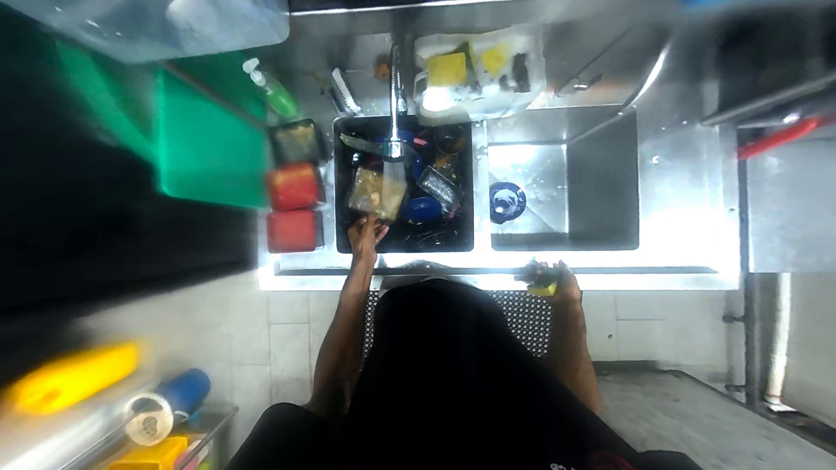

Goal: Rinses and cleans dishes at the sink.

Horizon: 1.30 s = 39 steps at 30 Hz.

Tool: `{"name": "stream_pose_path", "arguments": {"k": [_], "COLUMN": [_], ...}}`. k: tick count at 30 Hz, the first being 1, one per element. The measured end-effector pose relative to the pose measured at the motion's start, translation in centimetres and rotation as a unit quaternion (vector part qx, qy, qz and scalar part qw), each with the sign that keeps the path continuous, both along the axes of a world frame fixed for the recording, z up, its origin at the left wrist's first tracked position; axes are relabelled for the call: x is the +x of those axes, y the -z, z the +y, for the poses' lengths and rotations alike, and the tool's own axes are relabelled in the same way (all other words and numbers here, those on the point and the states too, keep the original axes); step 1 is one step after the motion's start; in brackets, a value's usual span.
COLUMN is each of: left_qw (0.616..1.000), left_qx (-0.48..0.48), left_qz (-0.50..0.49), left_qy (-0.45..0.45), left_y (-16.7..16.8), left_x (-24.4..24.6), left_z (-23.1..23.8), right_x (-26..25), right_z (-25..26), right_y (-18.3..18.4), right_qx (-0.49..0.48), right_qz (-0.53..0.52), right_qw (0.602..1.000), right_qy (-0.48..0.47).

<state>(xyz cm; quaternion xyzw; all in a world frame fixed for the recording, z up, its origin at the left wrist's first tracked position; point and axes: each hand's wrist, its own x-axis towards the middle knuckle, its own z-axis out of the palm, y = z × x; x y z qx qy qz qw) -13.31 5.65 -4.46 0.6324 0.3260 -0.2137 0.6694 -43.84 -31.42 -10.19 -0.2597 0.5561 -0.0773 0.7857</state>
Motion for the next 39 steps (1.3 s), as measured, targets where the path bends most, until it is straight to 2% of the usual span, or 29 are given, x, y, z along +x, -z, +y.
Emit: {"name": "stream_pose_path", "arguments": {"k": [4,10,16,21,28,35,39], "left_qw": [1.000,0.997,0.985,0.980,0.972,0.971,0.976], "left_qx": [0.006,0.036,0.089,0.132,0.197,0.184,0.170], "left_qz": [0.011,-0.015,-0.068,-0.061,-0.063,-0.055,-0.049], "left_qy": [-0.025,-0.063,-0.133,-0.133,-0.113,-0.140,-0.128], "left_y": [-0.1,-1.5,-1.7,-0.1,1.2,1.0,0.5], "left_x": [1.3,5.1,10.4,13.4,13.3,12.6,12.1], "left_z": [1.2,5.5,10.3,13.5,13.4,12.1,11.9], "right_x": [-1.0,-2.1,-1.0,-0.1,0.3,0.1,0.1], "right_z": [0.0,0.3,0.2,0.1,0.4,0.3,0.5], "right_y": [0.2,-0.1,-0.4,-0.2,-0.5,-0.2,-0.3], "right_qx": [-0.035,-0.083,-0.063,-0.043,-0.039,-0.025,-0.053], "right_qz": [-0.008,-0.080,-0.026,-0.012,0.013,-0.011,0.014], "right_qw": [0.999,0.991,0.997,0.999,0.998,0.998,0.997], "right_qy": [0.001,-0.062,-0.029,-0.028,-0.047,-0.064,-0.062]}}
